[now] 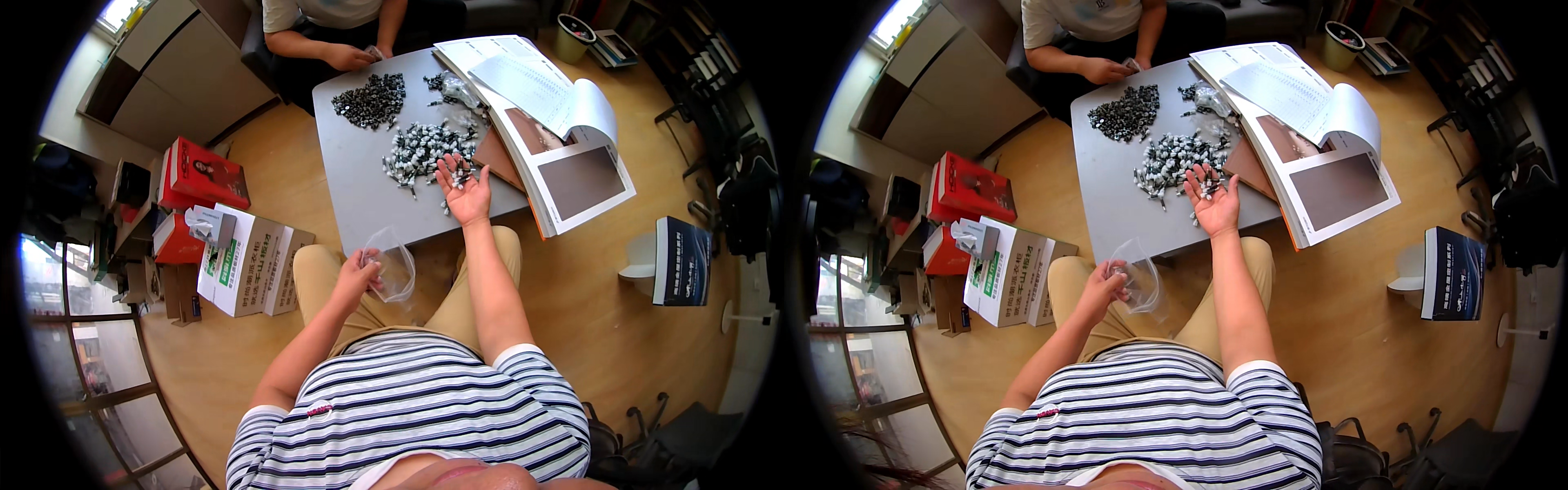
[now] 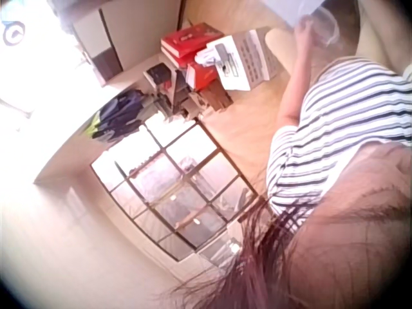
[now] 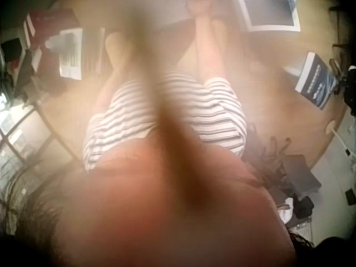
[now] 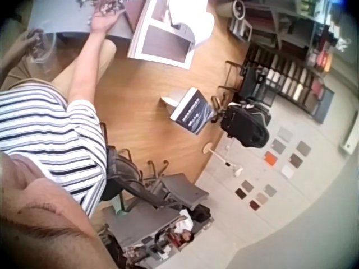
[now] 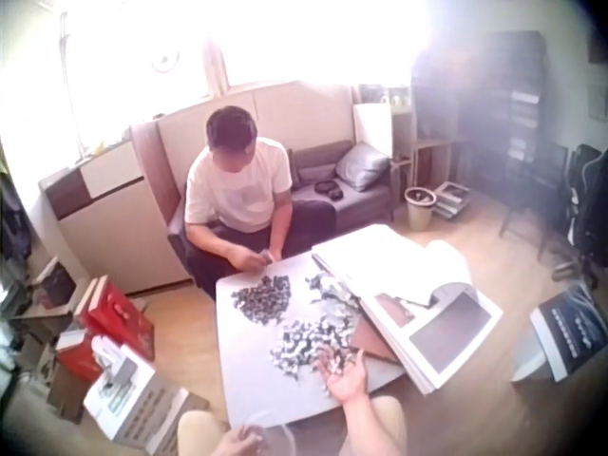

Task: The person sorts small hardware components from the table by hand, groups them, and places them into clear plastic bags.

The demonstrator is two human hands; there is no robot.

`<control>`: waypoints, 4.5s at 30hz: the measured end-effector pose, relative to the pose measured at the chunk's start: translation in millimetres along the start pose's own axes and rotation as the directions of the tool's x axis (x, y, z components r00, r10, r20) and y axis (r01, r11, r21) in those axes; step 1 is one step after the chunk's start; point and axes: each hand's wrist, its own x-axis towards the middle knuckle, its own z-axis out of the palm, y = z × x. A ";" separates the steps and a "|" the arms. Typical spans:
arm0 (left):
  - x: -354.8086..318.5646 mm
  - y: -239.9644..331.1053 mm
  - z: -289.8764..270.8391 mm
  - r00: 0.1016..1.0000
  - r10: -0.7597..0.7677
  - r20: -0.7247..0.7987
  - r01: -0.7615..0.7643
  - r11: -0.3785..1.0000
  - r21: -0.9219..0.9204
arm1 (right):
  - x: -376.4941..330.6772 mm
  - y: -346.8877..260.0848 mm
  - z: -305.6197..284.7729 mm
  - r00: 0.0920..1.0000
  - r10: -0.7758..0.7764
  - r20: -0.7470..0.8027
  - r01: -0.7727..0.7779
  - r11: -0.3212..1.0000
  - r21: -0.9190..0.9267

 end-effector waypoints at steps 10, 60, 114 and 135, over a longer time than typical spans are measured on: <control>11.0 1.5 11.9 0.984 0.163 -0.075 -0.151 0.978 0.144 | -8.1 -0.8 12.0 1.000 -0.002 0.019 0.002 0.999 -0.033; 10.1 -13.0 7.8 0.997 0.047 0.053 -0.041 0.993 -0.108 | -20.7 20.4 7.4 0.907 -0.422 0.019 -0.325 -0.725 -0.607; 77.7 -65.3 37.2 0.931 -0.360 0.065 0.354 0.844 -0.402 | -15.1 22.9 15.3 0.963 0.067 0.261 0.238 -0.664 -0.709; 76.5 -55.0 40.5 0.919 -0.358 0.164 0.392 0.868 -0.304 | -12.9 10.3 25.6 0.989 0.105 0.108 0.149 -0.799 -0.583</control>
